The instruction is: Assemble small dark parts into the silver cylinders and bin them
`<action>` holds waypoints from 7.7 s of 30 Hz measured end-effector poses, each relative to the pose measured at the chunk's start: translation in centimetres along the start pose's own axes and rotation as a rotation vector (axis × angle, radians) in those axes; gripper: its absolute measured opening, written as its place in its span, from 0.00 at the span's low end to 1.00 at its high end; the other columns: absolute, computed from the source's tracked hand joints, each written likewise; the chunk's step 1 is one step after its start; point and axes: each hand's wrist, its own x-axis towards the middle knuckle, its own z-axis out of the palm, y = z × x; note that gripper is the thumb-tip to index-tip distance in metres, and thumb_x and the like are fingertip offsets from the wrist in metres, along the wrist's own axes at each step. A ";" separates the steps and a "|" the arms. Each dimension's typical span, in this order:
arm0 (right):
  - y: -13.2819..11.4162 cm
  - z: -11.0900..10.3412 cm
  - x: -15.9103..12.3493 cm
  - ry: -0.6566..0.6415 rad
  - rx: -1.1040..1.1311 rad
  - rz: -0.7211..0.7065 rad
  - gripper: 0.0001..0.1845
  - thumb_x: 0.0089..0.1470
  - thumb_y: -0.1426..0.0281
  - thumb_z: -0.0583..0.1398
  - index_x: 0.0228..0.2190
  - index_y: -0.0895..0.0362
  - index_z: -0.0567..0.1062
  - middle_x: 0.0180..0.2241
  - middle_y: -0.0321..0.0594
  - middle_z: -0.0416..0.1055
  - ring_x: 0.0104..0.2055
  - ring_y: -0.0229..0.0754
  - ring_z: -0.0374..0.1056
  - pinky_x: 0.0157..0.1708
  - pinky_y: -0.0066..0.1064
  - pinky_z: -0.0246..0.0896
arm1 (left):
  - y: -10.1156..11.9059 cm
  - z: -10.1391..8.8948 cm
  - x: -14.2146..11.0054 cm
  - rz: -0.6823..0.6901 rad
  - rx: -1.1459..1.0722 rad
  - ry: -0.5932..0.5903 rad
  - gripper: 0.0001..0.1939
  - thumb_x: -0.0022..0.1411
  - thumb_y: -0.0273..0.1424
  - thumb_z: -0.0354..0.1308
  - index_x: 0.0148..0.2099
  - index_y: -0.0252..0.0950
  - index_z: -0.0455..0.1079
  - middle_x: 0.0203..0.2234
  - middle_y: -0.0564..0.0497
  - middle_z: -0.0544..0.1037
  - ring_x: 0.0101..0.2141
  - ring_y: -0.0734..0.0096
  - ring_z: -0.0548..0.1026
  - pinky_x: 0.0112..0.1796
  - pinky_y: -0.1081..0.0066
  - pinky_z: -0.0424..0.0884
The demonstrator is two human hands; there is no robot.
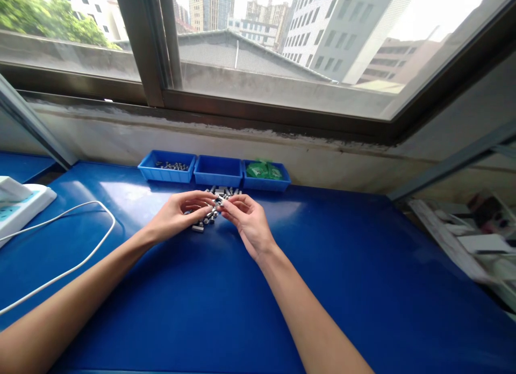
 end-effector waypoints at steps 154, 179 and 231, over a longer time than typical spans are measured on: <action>1.7 1.2 -1.5 -0.310 -1.100 -0.571 0.08 0.60 0.68 0.60 0.40 0.51 0.78 0.42 0.40 0.75 0.45 0.44 0.71 0.48 0.37 0.66 | -2.5 -4.8 2.3 0.044 -0.022 0.712 0.17 0.56 0.35 0.65 0.47 0.33 0.79 0.49 0.42 0.79 0.52 0.57 0.76 0.57 0.64 0.70; 0.9 0.3 0.2 0.017 0.075 0.102 0.15 0.39 0.68 0.74 0.32 0.58 0.81 0.33 0.39 0.80 0.38 0.39 0.76 0.42 0.28 0.71 | -1.0 -1.9 0.7 -0.033 0.065 0.148 0.13 0.61 0.32 0.58 0.45 0.32 0.78 0.33 0.47 0.83 0.36 0.65 0.81 0.40 0.70 0.76; 1.0 0.6 -0.7 -0.227 -0.897 -0.319 0.05 0.56 0.69 0.62 0.32 0.54 0.80 0.33 0.40 0.78 0.34 0.43 0.72 0.38 0.36 0.65 | -1.1 -2.0 1.2 -0.067 0.024 0.316 0.15 0.61 0.35 0.58 0.46 0.33 0.78 0.36 0.45 0.82 0.34 0.67 0.81 0.37 0.71 0.75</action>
